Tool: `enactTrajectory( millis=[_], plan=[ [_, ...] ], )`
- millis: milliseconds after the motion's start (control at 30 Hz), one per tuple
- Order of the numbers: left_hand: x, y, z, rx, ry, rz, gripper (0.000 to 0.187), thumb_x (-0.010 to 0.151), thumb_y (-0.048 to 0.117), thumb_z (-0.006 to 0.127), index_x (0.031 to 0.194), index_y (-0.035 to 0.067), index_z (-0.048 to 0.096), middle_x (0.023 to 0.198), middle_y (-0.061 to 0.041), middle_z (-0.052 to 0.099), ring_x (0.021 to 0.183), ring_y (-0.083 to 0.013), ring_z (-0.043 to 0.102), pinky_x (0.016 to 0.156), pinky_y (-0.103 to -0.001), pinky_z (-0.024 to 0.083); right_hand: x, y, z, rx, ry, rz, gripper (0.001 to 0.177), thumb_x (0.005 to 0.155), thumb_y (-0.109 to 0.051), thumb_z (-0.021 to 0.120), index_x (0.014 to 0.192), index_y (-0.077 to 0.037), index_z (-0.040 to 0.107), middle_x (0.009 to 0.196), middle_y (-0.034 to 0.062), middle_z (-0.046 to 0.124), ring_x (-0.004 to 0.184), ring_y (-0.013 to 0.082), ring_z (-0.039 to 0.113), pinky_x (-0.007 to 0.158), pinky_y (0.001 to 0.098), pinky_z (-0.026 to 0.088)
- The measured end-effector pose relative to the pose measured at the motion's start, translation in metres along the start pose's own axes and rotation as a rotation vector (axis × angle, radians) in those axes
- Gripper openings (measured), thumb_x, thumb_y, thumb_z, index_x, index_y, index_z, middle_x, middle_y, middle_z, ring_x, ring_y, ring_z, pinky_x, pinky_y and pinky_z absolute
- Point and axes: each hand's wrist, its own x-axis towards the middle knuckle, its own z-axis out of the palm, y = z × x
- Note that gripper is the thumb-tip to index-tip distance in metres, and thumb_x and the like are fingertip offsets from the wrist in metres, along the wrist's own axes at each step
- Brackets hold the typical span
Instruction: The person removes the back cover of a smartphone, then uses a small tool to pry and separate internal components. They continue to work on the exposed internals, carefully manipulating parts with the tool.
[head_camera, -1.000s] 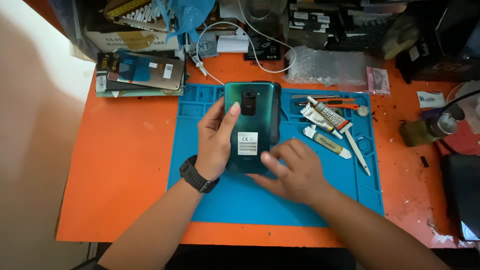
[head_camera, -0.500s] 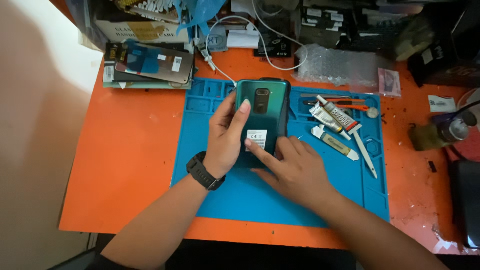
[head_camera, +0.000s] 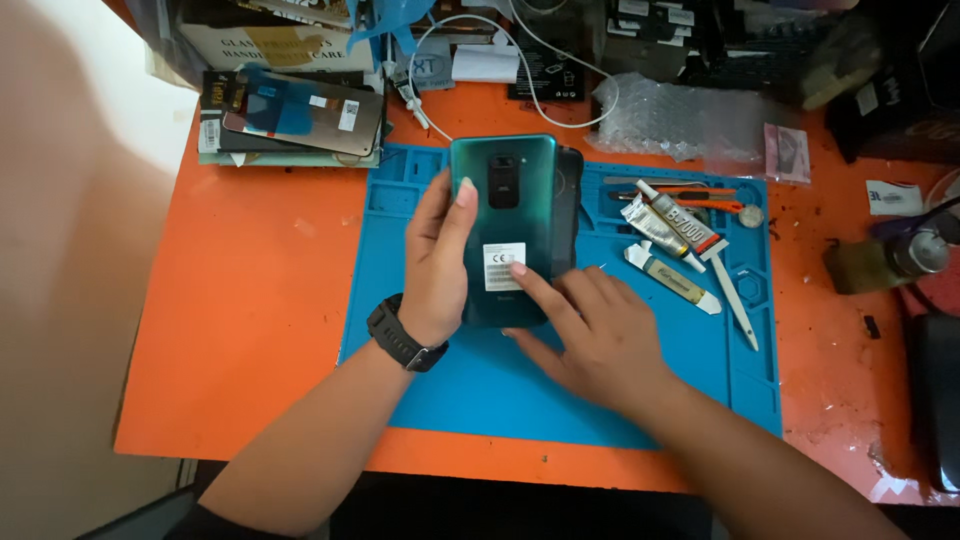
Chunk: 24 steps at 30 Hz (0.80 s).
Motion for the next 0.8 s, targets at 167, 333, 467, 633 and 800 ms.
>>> enactTrajectory(
  millis=[167,333,467,633,800],
  plan=[
    [0.002,0.003,-0.001,-0.021,0.008,-0.001,0.041,0.113,0.035,0.051,0.149,0.016,0.051,0.143,-0.018,0.061,0.134,-0.0383,0.057,0.113,-0.061,0.045,0.004,-0.003,-0.001,0.088,0.094,-0.106,0.052,0.090,-0.018,0.078,0.140,-0.019,0.066,0.073,-0.0094,0.044,0.056,0.0150,0.052,0.045,0.0330,0.048],
    [0.005,-0.005,-0.007,-0.077,0.029,-0.039,0.041,0.111,0.036,0.053,0.148,0.018,0.052,0.139,-0.019,0.064,0.127,-0.0358,0.063,0.107,-0.057,0.053,0.011,-0.005,-0.011,0.175,0.084,-0.133,0.035,0.089,-0.008,0.078,0.123,-0.014,0.076,0.066,-0.0026,0.057,0.054,0.0204,0.060,0.041,0.0291,0.049],
    [0.005,-0.004,-0.007,-0.099,0.033,-0.033,0.044,0.111,0.038,0.052,0.149,0.015,0.050,0.136,-0.020,0.065,0.121,-0.0356,0.067,0.103,-0.059,0.057,0.007,0.001,-0.012,0.181,0.147,-0.140,0.036,0.089,-0.009,0.080,0.123,-0.016,0.076,0.063,-0.0056,0.051,0.053,0.0147,0.058,0.039,0.0269,0.045],
    [0.006,-0.005,-0.008,-0.087,0.038,-0.032,0.043,0.112,0.038,0.050,0.150,0.017,0.049,0.135,-0.018,0.065,0.120,-0.0344,0.068,0.100,-0.057,0.059,0.008,0.000,-0.011,0.185,0.177,-0.144,0.034,0.089,-0.007,0.080,0.122,-0.015,0.077,0.063,-0.0061,0.049,0.053,0.0150,0.057,0.037,0.0263,0.044],
    [0.007,0.001,-0.005,-0.082,-0.041,-0.064,0.047,0.110,0.037,0.054,0.150,0.013,0.047,0.134,-0.022,0.065,0.117,-0.0385,0.069,0.095,-0.060,0.060,0.006,0.005,-0.008,0.266,0.175,-0.168,0.039,0.086,-0.013,0.084,0.124,-0.018,0.075,0.069,-0.0078,0.049,0.063,0.0178,0.063,0.037,0.0307,0.047]
  ],
)
